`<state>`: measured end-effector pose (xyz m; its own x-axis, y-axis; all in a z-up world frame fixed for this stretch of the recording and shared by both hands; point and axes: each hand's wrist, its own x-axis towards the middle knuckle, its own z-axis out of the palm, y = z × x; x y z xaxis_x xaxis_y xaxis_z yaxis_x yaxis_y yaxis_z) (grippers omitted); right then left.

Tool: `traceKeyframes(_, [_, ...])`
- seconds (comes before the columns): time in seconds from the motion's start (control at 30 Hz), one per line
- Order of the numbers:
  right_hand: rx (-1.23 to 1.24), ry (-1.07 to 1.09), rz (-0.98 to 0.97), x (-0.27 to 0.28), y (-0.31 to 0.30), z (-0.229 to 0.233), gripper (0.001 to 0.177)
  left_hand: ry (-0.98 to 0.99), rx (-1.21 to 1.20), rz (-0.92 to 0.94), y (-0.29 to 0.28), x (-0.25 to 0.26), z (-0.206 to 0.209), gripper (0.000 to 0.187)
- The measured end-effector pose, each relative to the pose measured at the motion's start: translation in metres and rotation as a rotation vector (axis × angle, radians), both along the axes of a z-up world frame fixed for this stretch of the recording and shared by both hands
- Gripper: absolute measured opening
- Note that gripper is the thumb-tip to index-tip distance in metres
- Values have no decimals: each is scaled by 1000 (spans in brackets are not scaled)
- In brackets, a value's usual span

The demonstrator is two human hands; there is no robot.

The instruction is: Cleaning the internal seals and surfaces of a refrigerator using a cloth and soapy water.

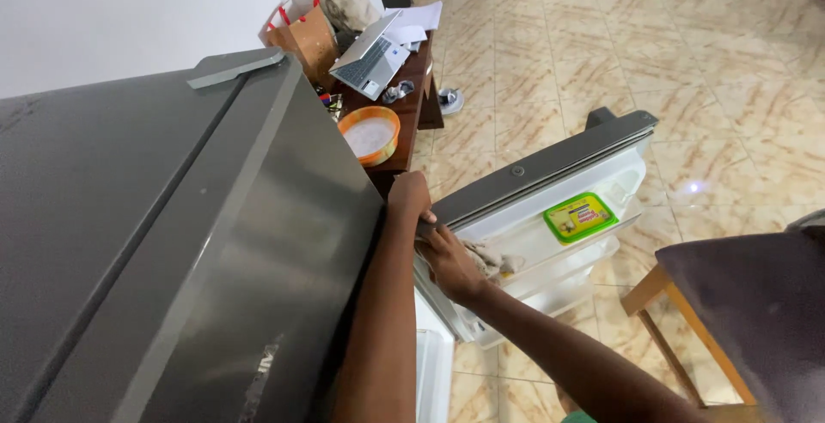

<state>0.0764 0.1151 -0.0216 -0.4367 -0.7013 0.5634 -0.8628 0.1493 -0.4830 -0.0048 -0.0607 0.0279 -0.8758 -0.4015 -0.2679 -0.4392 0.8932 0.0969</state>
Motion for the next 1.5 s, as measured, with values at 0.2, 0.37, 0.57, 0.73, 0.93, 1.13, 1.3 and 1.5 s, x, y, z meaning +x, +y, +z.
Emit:
traceKeyframes(0.2, [146,90,-59,-6,16,16,53,54,4,42,-12,-16,-29,31])
traceKeyframes(0.37, [-129,-158,-181,15,-43,-42,26,25,-24,33,-17,-13,-28,26])
traceKeyframes(0.57, [-11,1,-94,-4,-15,-53,34,2,-84,-11,-2,-8,-12,54])
traceKeyframes(0.73, [11,137,-168,-79,60,-59,60,-66,3,50,-4,-8,-7,44])
traceKeyframes(0.93, [264,231,-380,-97,72,-37,38,75,-26,64,-2,-10,-17,27])
traceKeyframes(1.13, [48,8,-284,-19,1,-46,25,-94,-28,112,22,10,29,47])
traceKeyframes(1.3, [162,-232,-277,19,6,-16,28,122,-130,103,-25,-33,-67,39])
traceKeyframes(1.5, [281,380,-253,-24,34,-25,51,-61,-121,16,-5,-20,-13,67])
